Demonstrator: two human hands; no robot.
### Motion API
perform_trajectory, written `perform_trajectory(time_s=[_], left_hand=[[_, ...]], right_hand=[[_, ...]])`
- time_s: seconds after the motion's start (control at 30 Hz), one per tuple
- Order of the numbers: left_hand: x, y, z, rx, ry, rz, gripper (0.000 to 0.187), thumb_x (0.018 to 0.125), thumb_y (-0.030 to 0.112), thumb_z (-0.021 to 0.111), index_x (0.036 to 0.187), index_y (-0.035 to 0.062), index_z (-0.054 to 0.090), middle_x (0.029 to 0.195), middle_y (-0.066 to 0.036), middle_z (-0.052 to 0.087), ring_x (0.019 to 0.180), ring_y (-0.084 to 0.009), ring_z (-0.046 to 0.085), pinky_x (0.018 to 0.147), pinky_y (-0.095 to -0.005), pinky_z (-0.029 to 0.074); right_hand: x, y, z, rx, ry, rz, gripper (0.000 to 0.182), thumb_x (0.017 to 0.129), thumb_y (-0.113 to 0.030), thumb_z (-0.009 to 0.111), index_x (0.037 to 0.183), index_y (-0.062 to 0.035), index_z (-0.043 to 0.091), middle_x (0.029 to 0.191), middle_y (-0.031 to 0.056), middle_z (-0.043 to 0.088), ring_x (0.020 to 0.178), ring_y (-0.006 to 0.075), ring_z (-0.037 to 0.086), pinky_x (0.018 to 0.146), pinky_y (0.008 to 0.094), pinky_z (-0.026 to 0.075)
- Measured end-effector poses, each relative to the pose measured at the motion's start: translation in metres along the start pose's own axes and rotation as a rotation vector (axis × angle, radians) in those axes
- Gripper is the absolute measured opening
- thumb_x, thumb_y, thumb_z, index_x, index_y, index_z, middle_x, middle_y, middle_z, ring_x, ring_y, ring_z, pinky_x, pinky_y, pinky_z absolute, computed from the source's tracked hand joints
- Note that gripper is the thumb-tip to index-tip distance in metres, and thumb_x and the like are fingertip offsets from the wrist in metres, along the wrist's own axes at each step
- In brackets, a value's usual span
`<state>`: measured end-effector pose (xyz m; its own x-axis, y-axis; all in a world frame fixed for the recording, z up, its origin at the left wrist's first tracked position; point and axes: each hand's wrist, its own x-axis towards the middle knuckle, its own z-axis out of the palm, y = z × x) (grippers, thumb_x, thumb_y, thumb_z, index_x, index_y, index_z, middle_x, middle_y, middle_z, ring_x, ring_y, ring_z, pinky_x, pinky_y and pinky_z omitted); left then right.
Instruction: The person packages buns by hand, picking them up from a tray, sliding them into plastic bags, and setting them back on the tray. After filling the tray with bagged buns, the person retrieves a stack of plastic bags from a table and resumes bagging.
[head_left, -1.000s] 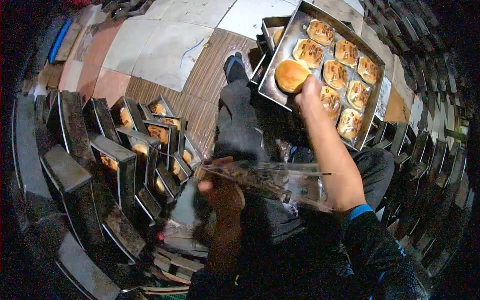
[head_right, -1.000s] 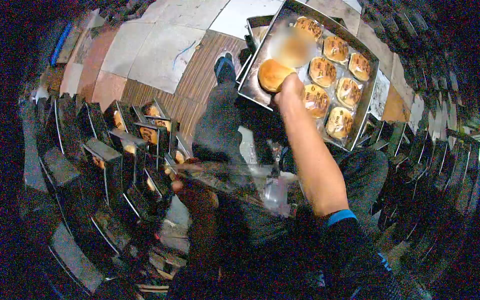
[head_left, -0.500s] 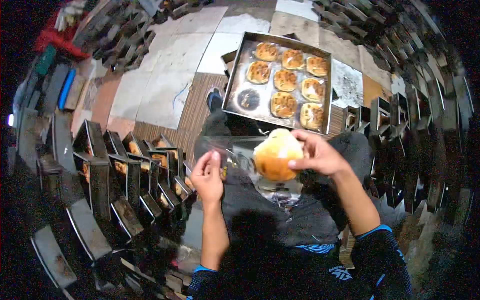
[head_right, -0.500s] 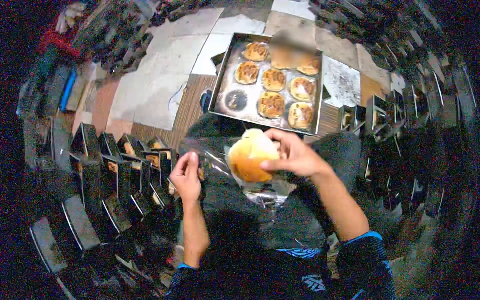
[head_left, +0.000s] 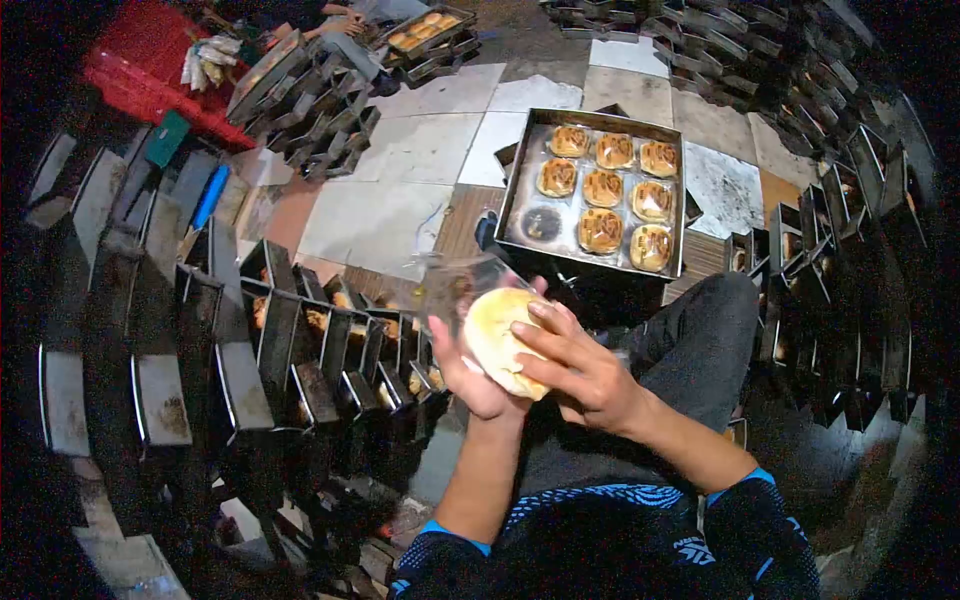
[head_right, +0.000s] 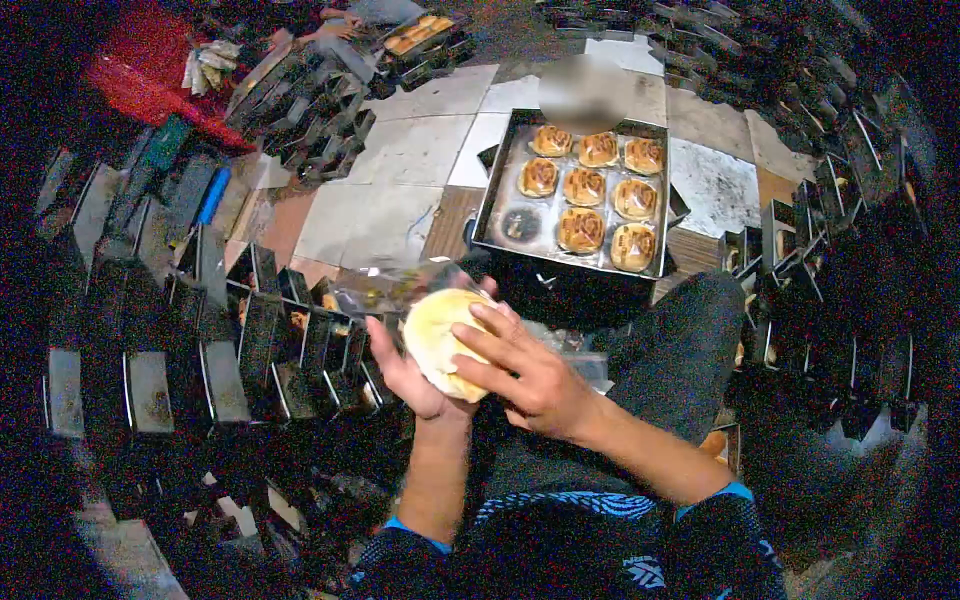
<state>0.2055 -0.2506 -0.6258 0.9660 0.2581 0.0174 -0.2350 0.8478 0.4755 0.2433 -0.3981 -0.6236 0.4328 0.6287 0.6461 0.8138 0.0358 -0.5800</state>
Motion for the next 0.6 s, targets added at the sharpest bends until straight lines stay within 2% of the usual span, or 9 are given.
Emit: perform_trajectory(time_s=[0.1, 0.17, 0.27, 0.3, 0.37, 0.43, 0.5, 0.57, 0.6], left_hand=[[-0.004, 0.007, 0.014, -0.019, -0.059, 0.079, 0.069, 0.09, 0.062, 0.032, 0.137, 0.0122, 0.045, 0.138, -0.023, 0.043, 0.125, -0.0476, 0.041, 0.103, -0.0589, 0.034], [-0.016, -0.009, 0.036, 0.252, 0.035, 0.23, 0.068, 0.091, 0.057, 0.032, 0.142, 0.0116, 0.037, 0.141, -0.024, 0.039, 0.126, -0.0473, 0.04, 0.104, -0.0595, 0.033], [-0.014, 0.013, 0.041, 0.156, -0.009, 0.214, 0.074, 0.088, 0.056, 0.035, 0.145, 0.0097, 0.03, 0.143, -0.024, 0.037, 0.128, -0.0473, 0.038, 0.106, -0.0584, 0.032], [-0.014, 0.02, 0.043, 0.091, -0.046, 0.179, 0.077, 0.087, 0.057, 0.037, 0.145, 0.0086, 0.029, 0.142, -0.025, 0.036, 0.129, -0.0474, 0.037, 0.107, -0.0579, 0.031], [-0.023, 0.017, 0.053, 0.341, -0.107, 0.136, 0.083, 0.083, 0.061, 0.04, 0.146, 0.0082, 0.027, 0.143, -0.026, 0.034, 0.13, -0.0479, 0.035, 0.107, -0.0571, 0.032], [-0.037, 0.005, 0.062, 0.364, -0.15, 0.286, 0.085, 0.083, 0.063, 0.041, 0.147, 0.0085, 0.025, 0.145, -0.028, 0.03, 0.131, -0.0488, 0.032, 0.106, -0.0589, 0.031], [-0.024, 0.031, 0.072, 0.035, -0.055, 0.283, 0.087, 0.082, 0.065, 0.042, 0.149, 0.0119, 0.022, 0.147, -0.029, 0.026, 0.133, -0.0501, 0.028, 0.106, -0.0634, 0.027], [-0.013, 0.04, 0.07, 0.02, -0.155, 0.236, 0.081, 0.084, 0.059, 0.042, 0.149, 0.0136, 0.022, 0.146, -0.028, 0.028, 0.134, -0.0484, 0.028, 0.108, -0.0603, 0.028], [-0.012, 0.03, 0.056, 0.229, -0.17, 0.236, 0.077, 0.086, 0.051, 0.044, 0.148, 0.0117, 0.022, 0.146, -0.026, 0.029, 0.135, -0.0457, 0.029, 0.109, -0.0576, 0.028]], right_hand=[[0.008, 0.0, -0.001, -0.122, 0.003, -0.105, 0.056, 0.067, -0.001, 0.064, 0.122, -0.008, 0.058, 0.138, 0.019, 0.047, 0.128, 0.0413, 0.043, 0.107, 0.0515, 0.037], [0.017, -0.005, -0.003, -0.12, 0.045, -0.153, 0.05, 0.074, -0.007, 0.061, 0.124, -0.0089, 0.058, 0.139, 0.0191, 0.045, 0.129, 0.0413, 0.042, 0.108, 0.0508, 0.036], [0.029, -0.029, -0.009, -0.1, -0.039, -0.03, 0.041, 0.08, -0.011, 0.055, 0.12, -0.0064, 0.058, 0.138, 0.0201, 0.047, 0.128, 0.041, 0.044, 0.107, 0.0472, 0.038], [0.028, -0.032, -0.008, -0.094, -0.037, -0.03, 0.041, 0.08, -0.011, 0.055, 0.12, -0.0064, 0.058, 0.138, 0.0201, 0.047, 0.128, 0.041, 0.044, 0.107, 0.0472, 0.038], [0.026, -0.034, -0.009, -0.129, 0.0, -0.085, 0.038, 0.08, -0.013, 0.054, 0.118, -0.0062, 0.059, 0.139, 0.0207, 0.046, 0.129, 0.0401, 0.044, 0.107, 0.0474, 0.038], [0.026, -0.038, -0.02, -0.154, 0.005, -0.096, 0.036, 0.082, -0.014, 0.053, 0.116, -0.0072, 0.06, 0.139, 0.0214, 0.045, 0.129, 0.0397, 0.044, 0.107, 0.0473, 0.038], [0.024, -0.04, -0.026, -0.195, -0.069, -0.17, 0.034, 0.081, -0.015, 0.053, 0.113, -0.0075, 0.061, 0.138, 0.0219, 0.046, 0.128, 0.0402, 0.045, 0.106, 0.0468, 0.039], [0.024, -0.036, -0.022, -0.173, -0.132, -0.175, 0.036, 0.079, -0.019, 0.055, 0.112, -0.0067, 0.062, 0.141, 0.0235, 0.042, 0.13, 0.0428, 0.04, 0.107, 0.0494, 0.036], [0.029, -0.036, -0.018, -0.194, -0.096, -0.106, 0.038, 0.078, -0.02, 0.057, 0.113, -0.0046, 0.061, 0.142, 0.0256, 0.038, 0.132, 0.0446, 0.037, 0.108, 0.0513, 0.034]])
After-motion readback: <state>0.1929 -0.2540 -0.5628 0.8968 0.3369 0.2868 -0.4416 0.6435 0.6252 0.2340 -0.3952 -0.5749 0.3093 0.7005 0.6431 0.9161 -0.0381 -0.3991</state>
